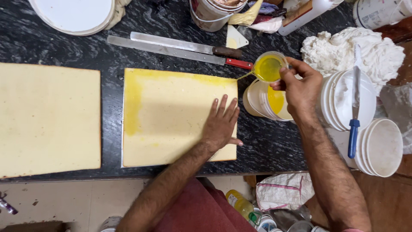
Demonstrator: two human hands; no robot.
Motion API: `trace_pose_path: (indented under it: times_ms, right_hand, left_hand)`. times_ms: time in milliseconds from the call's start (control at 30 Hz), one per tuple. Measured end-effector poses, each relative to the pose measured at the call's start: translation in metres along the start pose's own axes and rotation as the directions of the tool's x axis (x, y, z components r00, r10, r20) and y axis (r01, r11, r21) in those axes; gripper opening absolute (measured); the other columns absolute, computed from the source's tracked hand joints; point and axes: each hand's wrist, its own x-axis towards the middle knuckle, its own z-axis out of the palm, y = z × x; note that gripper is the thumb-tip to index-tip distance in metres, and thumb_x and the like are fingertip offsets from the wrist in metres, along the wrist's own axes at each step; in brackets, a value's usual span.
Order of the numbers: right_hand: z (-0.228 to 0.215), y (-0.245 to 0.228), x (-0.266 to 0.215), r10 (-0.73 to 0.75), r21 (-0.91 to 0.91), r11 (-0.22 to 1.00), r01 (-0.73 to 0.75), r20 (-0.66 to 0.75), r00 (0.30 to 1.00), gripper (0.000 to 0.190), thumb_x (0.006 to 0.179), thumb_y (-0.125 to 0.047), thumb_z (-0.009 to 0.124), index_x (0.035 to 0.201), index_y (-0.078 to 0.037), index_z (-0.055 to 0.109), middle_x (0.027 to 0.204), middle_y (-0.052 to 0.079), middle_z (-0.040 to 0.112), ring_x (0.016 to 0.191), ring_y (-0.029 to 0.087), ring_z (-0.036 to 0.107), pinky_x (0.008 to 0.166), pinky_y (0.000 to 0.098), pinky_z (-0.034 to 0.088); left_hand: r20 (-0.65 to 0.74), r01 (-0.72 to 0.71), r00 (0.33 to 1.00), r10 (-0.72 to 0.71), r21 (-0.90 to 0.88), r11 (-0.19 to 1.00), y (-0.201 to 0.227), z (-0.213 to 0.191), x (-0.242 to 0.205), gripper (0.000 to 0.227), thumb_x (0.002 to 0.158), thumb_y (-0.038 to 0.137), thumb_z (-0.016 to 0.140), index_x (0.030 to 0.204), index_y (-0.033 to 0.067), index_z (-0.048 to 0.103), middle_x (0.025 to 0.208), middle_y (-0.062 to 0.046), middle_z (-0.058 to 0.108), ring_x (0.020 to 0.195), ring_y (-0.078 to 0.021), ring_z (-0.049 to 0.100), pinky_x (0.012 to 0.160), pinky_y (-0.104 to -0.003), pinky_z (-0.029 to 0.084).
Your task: The person spreads a white paste onto a rectangular panel using a metal spatula, then places a second panel on top. The person pours a yellow liquid onto the top panel and spreads it evenly with their hand. The person then scoops more white paste and spreads it over the yellow layer.
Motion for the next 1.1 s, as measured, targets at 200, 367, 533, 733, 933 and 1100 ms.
trace_pose_path:
  times_ms: [200,367,533,733,933,1100]
  right_hand:
    - [0.012,-0.011,-0.013,-0.010,-0.040,0.999,0.013,0.064,0.998,0.035,0.102,0.001,0.062,0.134,0.013,0.059,0.085,0.008,0.065,0.066,0.016,0.073,0.060,0.0273,0.066]
    - [0.053,-0.030,-0.022,-0.052,0.036,0.998,0.046,0.157,0.986,0.032,0.102,0.000,0.064,0.132,0.012,0.063,0.082,0.005,0.063,0.066,0.014,0.070,0.060,0.0259,0.062]
    - [0.104,-0.055,-0.027,-0.106,0.170,0.983,0.063,0.258,0.960,0.030,0.101,0.000,0.066,0.129,0.011,0.063,0.083,0.003,0.064,0.066,0.012,0.070,0.060,0.0252,0.063]
    - [0.146,-0.074,-0.030,-0.155,0.305,0.951,0.046,0.346,0.925,0.029,0.101,0.000,0.066,0.128,0.011,0.064,0.082,0.004,0.066,0.066,0.012,0.070,0.060,0.0246,0.063]
    - [0.127,-0.065,-0.027,-0.137,0.229,0.971,0.074,0.274,0.952,0.028,0.101,-0.001,0.067,0.127,0.009,0.066,0.082,0.002,0.066,0.066,0.010,0.070,0.059,0.0231,0.062]
    - [0.076,-0.039,-0.024,-0.143,0.092,0.987,0.131,0.147,0.979,0.026,0.102,-0.001,0.066,0.126,0.009,0.067,0.081,0.002,0.064,0.067,0.011,0.070,0.058,0.0228,0.060]
  left_hand:
    - [-0.108,0.263,0.956,-0.271,-0.080,0.961,-0.048,0.000,-0.022,0.129,0.063,0.096,0.049,0.162,0.0161,0.026,0.170,-0.013,0.009,0.155,-0.0420,-0.001,0.121,-0.067,0.000]
    - [-0.233,0.549,0.793,-0.562,-0.124,0.826,-0.130,-0.012,-0.064,0.129,0.065,0.096,0.052,0.161,0.0127,0.029,0.169,-0.024,0.009,0.154,-0.0463,0.001,0.118,-0.073,0.001]
    - [-0.329,0.598,0.681,-0.654,-0.266,0.756,-0.192,-0.008,-0.113,0.133,0.071,0.090,0.061,0.159,-0.0052,0.029,0.166,-0.034,0.009,0.155,-0.0501,0.003,0.123,-0.068,0.007]
    - [-0.313,0.417,0.792,-0.524,-0.348,0.840,-0.224,0.001,-0.123,0.139,0.074,0.085,0.066,0.159,-0.0143,0.018,0.169,-0.032,0.010,0.158,-0.0438,0.004,0.124,-0.061,0.008]
    - [-0.267,0.464,0.822,-0.503,-0.198,0.864,-0.221,-0.020,-0.096,0.140,0.070,0.091,0.061,0.157,-0.0112,0.020,0.168,-0.031,0.009,0.157,-0.0429,0.001,0.125,-0.059,0.004]
    - [-0.202,0.280,0.935,-0.290,-0.081,0.957,-0.164,-0.029,-0.044,0.142,0.062,0.094,0.061,0.158,-0.0041,0.023,0.167,-0.026,0.010,0.155,-0.0422,0.001,0.125,-0.056,0.002]
